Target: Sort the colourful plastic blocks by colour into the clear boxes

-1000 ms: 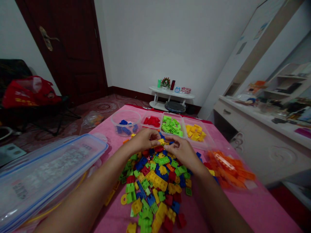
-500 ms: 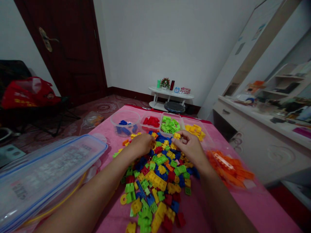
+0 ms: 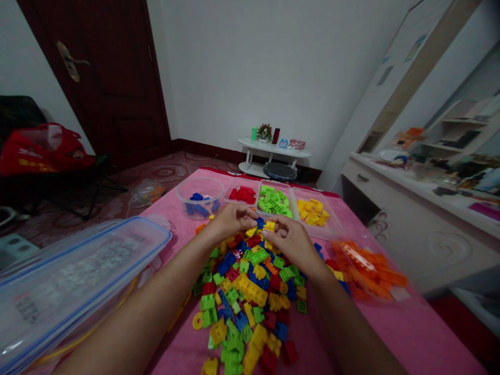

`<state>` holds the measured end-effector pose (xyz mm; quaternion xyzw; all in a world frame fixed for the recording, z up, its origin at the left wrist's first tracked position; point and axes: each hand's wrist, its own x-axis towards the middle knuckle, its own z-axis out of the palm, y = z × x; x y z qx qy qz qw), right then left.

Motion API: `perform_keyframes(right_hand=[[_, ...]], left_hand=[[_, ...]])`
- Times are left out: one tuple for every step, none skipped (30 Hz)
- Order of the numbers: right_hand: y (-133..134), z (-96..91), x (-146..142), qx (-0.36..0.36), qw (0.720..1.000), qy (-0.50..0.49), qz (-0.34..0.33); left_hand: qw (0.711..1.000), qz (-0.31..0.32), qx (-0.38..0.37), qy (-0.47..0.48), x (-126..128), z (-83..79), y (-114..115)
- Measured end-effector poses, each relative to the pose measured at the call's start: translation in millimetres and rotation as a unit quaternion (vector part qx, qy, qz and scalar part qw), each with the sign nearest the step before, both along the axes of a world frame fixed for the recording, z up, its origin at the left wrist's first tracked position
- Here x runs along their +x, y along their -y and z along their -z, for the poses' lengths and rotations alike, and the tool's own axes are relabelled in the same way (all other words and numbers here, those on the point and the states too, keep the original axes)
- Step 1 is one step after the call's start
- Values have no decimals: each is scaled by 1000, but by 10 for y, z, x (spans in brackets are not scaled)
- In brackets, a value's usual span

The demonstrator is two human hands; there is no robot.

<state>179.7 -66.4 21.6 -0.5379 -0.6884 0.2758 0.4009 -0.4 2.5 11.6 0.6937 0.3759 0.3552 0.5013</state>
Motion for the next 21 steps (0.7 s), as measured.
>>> perform_keyframes(right_hand=[[4, 4, -10, -9, 1000, -7, -10], [8, 5, -20, -20, 999, -16, -20], [13, 0, -29, -33, 999, -26, -31], [18, -10, -36, -44, 997, -41, -42], [24, -25, -41, -55, 996, -59, -49], [31, -44, -44, -64, 994, -78, -51], [39, -66, -45, -72, 991, -98, -50], [48, -87, -44, -81, 989, -115, -47], [59, -106, -42, -92, 987, -128, -43], [71, -122, -41, -105, 984, -137, -40], [84, -134, -41, -119, 982, -144, -38], [96, -142, -41, -134, 979, -150, -38], [107, -146, -42, -147, 976, -156, -37], [115, -149, -42, -158, 974, -160, -35], [118, -152, -39, -166, 972, -165, -34], [116, -157, -29, -171, 970, -168, -34], [107, -164, -9, -173, 970, -169, -36], [92, -174, 26, -172, 970, -167, -32], [69, -185, 79, -166, 973, -159, -19], [41, -196, 152, -154, 977, -145, 6], [6, -203, 243, -130, 982, -127, 44]], left_hand=[[999, 13, -21, 32, 31, -36, 42], [998, 20, -35, 56, 62, -71, 84], [996, 22, -45, 76, 91, -102, 123], [994, 21, -54, 93, 117, -127, 156], [992, 17, -63, 108, 140, -146, 183], [990, 12, -73, 122, 159, -157, 203], [987, 5, -81, 135, 176, -162, 217], [985, -4, -87, 148, 190, -162, 228], [983, -13, -88, 160, 203, -158, 235], [982, -22, -85, 170, 215, -152, 241], [981, -29, -77, 177, 226, -144, 247], [981, -34, -68, 181, 236, -137, 253], [981, -36, -59, 180, 247, -129, 260], [983, -35, -51, 176, 257, -124, 267], [984, -32, -44, 170, 266, -120, 274], [985, -27, -39, 166, 273, -119, 279], [986, -22, -37, 162, 277, -121, 282], [987, -19, -32, 157, 276, -128, 281], [989, -20, -23, 148, 268, -138, 277], [991, -23, -7, 131, 251, -153, 268], [994, -26, 15, 103, 226, -172, 257]])
